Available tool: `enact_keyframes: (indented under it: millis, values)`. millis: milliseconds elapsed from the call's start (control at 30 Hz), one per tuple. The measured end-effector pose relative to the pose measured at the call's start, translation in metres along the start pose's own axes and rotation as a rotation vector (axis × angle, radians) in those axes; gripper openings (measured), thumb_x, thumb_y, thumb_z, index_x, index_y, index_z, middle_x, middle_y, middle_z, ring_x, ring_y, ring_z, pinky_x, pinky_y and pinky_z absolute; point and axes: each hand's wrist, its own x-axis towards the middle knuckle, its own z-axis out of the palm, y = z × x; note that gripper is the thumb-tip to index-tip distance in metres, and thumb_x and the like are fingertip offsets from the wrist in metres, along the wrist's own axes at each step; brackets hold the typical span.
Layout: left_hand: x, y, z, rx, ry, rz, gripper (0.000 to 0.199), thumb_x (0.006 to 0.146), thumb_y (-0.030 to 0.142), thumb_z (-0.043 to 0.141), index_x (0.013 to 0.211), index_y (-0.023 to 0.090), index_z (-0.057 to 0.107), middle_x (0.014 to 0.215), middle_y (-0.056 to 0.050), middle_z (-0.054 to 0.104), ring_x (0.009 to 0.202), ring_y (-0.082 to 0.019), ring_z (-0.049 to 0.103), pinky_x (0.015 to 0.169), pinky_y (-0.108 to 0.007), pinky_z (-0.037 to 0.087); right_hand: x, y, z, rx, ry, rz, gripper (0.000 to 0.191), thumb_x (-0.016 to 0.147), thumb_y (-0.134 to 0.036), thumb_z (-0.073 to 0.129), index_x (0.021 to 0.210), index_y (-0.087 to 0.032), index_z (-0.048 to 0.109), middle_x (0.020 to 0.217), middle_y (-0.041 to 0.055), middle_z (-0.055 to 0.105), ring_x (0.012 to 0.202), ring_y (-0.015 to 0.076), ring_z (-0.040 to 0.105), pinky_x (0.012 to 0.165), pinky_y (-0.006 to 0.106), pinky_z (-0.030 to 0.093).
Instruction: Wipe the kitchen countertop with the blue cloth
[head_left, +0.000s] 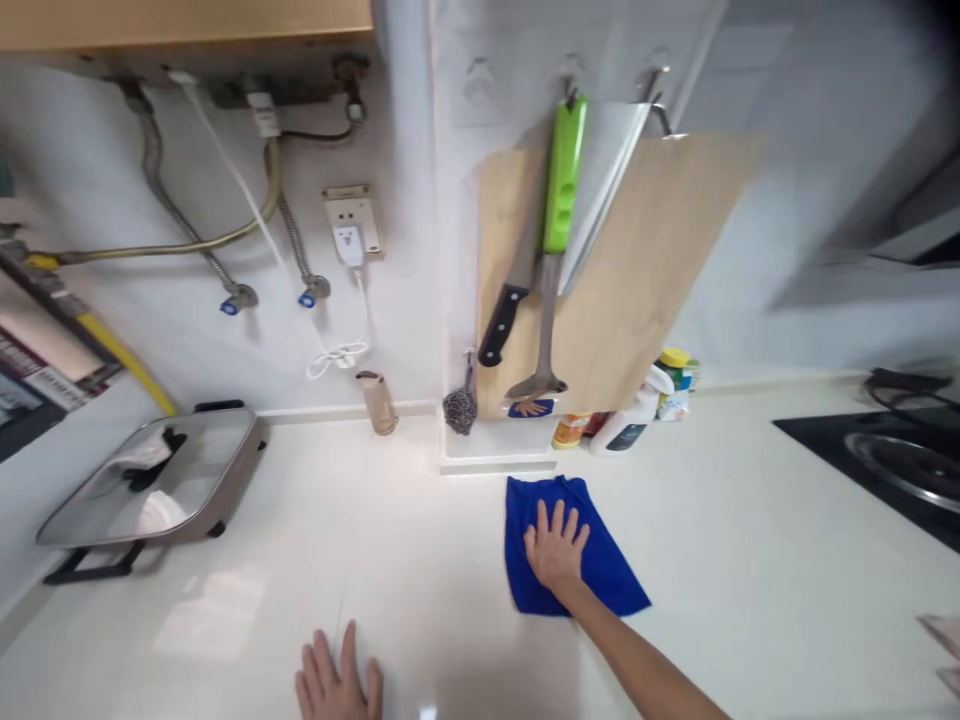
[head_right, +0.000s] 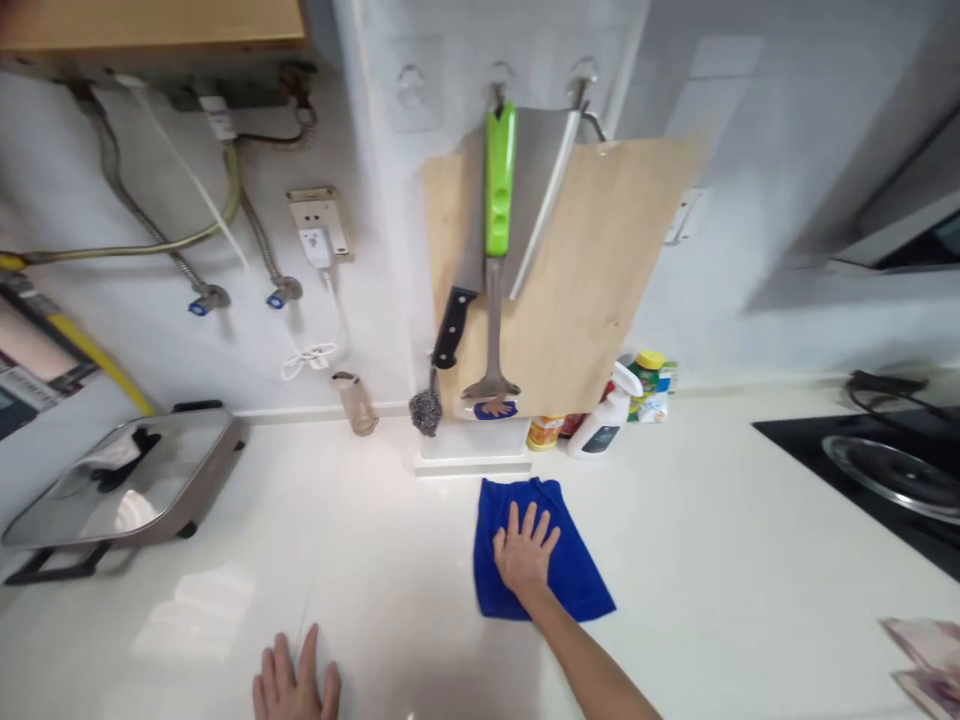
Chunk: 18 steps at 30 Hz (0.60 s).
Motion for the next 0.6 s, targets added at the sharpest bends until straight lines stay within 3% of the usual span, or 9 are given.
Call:
enact_keyframes:
  millis: [167,300,433,600]
  values:
    - [-0.002,0.001,-0.006,-0.019,-0.015,0.027,0.053,0.090,0.036,0.047,0.140,0.017,0.054,0.160,-0.021,0.029,0.152,-0.039,0.011,0.116,-0.063,0.027,-0.029,-0.097,-0.028,0.127,-0.092,-0.220,0.065,0.094,-0.040,0.041,0.153,-0.015,0.030,0.160,0.0220,0.019,0.146,0.0466,0.015,0.114,0.070,0.004]
    - [-0.003,0.002,-0.011,-0.037,0.027,0.058,0.053,0.090,0.032,0.050,0.141,0.017,0.051,0.160,-0.021,0.028,0.152,-0.039,0.010,0.115,-0.064,0.028,-0.064,-0.139,-0.049,0.262,-0.171,-0.494,0.069,0.095,-0.048,0.043,0.155,-0.020,0.025,0.163,0.0170,0.011,0.148,0.0446,0.006,0.116,0.067,0.001]
    - [-0.002,0.002,-0.010,-0.067,0.072,0.078,0.055,0.089,0.031,0.052,0.143,0.018,0.050,0.164,-0.019,0.020,0.152,-0.040,0.011,0.115,-0.065,0.028,-0.100,-0.130,-0.064,0.346,-0.192,-0.810,0.069,0.096,-0.047,0.044,0.157,-0.026,0.018,0.164,0.0121,0.003,0.149,0.0421,0.004,0.118,0.064,0.006]
    - [-0.009,0.002,-0.010,-0.104,0.047,0.083,0.055,0.089,0.031,0.056,0.143,0.023,0.049,0.165,-0.015,0.020,0.151,-0.039,0.016,0.115,-0.063,0.033,-0.112,-0.063,-0.075,0.368,-0.189,-1.117,0.068,0.095,-0.033,0.047,0.156,-0.030,0.018,0.164,0.0082,0.003,0.150,0.0357,0.010,0.120,0.058,0.018]
